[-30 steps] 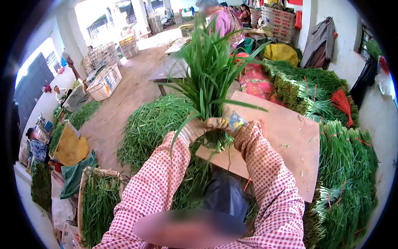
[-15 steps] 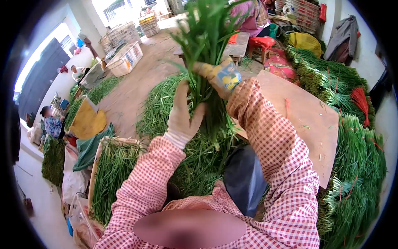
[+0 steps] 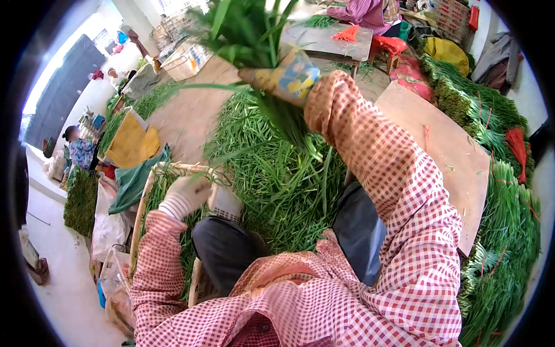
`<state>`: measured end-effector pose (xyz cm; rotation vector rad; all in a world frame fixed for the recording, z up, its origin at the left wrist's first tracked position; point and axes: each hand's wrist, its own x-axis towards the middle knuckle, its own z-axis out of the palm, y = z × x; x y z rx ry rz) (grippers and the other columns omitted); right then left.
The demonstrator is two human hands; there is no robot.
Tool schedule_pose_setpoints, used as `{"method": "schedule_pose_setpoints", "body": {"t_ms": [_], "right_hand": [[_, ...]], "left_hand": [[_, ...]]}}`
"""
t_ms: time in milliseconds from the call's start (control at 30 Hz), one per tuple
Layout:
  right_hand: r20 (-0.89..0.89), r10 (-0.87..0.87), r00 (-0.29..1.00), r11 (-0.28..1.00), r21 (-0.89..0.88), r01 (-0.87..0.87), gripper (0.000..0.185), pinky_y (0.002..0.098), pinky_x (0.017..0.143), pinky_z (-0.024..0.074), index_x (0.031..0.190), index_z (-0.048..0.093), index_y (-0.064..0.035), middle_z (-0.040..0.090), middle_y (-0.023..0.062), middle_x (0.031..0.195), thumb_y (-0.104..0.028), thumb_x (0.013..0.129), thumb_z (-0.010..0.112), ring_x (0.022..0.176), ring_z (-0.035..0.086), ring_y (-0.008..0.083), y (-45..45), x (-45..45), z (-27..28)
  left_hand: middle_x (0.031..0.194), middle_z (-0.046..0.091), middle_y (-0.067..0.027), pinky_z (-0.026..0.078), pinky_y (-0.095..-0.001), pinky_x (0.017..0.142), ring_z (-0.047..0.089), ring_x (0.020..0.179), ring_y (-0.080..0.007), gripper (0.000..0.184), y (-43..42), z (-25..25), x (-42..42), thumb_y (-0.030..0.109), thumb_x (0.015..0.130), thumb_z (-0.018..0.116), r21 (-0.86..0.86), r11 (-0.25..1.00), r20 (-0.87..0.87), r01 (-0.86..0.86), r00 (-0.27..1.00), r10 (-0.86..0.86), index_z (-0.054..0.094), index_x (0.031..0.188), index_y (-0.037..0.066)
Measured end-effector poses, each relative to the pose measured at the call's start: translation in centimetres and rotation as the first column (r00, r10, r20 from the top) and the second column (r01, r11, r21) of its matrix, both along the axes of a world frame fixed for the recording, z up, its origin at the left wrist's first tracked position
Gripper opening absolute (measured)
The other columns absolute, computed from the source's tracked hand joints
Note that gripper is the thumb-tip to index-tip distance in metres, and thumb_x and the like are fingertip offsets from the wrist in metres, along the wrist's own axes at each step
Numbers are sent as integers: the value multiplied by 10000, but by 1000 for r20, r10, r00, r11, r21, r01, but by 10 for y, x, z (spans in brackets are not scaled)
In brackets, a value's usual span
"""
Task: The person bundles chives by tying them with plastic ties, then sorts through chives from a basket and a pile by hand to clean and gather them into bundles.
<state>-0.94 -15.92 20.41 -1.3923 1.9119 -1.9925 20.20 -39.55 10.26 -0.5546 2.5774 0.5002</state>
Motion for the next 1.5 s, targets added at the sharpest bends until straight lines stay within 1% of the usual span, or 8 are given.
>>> {"method": "schedule_pose_setpoints", "body": {"t_ms": [100,333,600,700,767,933,1100,1500], "right_hand": [[64,469,881,879,-137,-458,270,303,680,526,1062,630,-66,656,58,912,-131,804,674,769,620,161,-44,-13,-54],[-793,246,557,938,50,-343,319,423,755,480,1010,592,-180,589,19,751,-139,703,669,748,597,234,-33,132,-141],[-616,470,632,857,147,-494,347,353,784,490,1026,580,-91,604,34,877,-284,771,712,850,597,199,5,160,-166],[192,544,817,828,38,-560,415,326,803,504,1074,579,-48,615,53,928,-330,802,718,898,604,188,53,140,-164],[844,330,423,912,-171,-372,619,390,877,469,1294,476,-99,611,123,1075,-348,792,738,999,586,261,41,145,-254],[685,728,-39,679,-727,-101,920,461,883,488,1300,462,-40,548,180,1232,-773,744,470,1071,579,300,9,150,-216],[898,429,-98,882,-392,262,676,379,831,555,1214,517,-3,609,176,1126,-578,861,539,1011,622,281,19,122,-215],[891,-184,414,983,165,82,237,229,518,443,939,584,-20,526,12,649,-251,926,535,516,449,90,-22,75,-250]], "left_hand": [[1111,602,-253,480,-448,897,607,1019,-340,621,28,18,-3,514,881,511,986,-8,166,-168,962,219,486,1301,58],[1336,433,-262,445,-495,984,515,1162,-380,736,90,-41,-16,503,875,549,848,-530,163,1,951,263,355,1373,-4],[1315,484,-174,519,-368,897,581,1070,-226,472,75,-97,5,116,842,631,879,-452,337,-148,865,372,489,1284,31],[1154,606,-106,571,-345,710,644,828,-182,496,72,-78,4,84,753,680,935,-283,341,-215,763,549,532,1223,27],[1085,614,-90,505,-317,594,612,695,-184,547,59,-84,15,193,698,723,978,-54,204,-201,868,452,541,1180,9],[1113,612,-126,524,-354,679,639,792,-238,672,75,-47,47,159,632,794,979,105,145,-175,958,248,530,1231,8],[1245,558,-101,434,-361,934,548,1093,-234,786,105,-78,114,80,604,798,935,30,327,-353,893,308,467,1315,31],[1268,530,-78,378,-351,1000,493,1151,-217,806,136,-99,134,71,616,790,900,-122,426,-419,785,450,440,1341,37]]}}
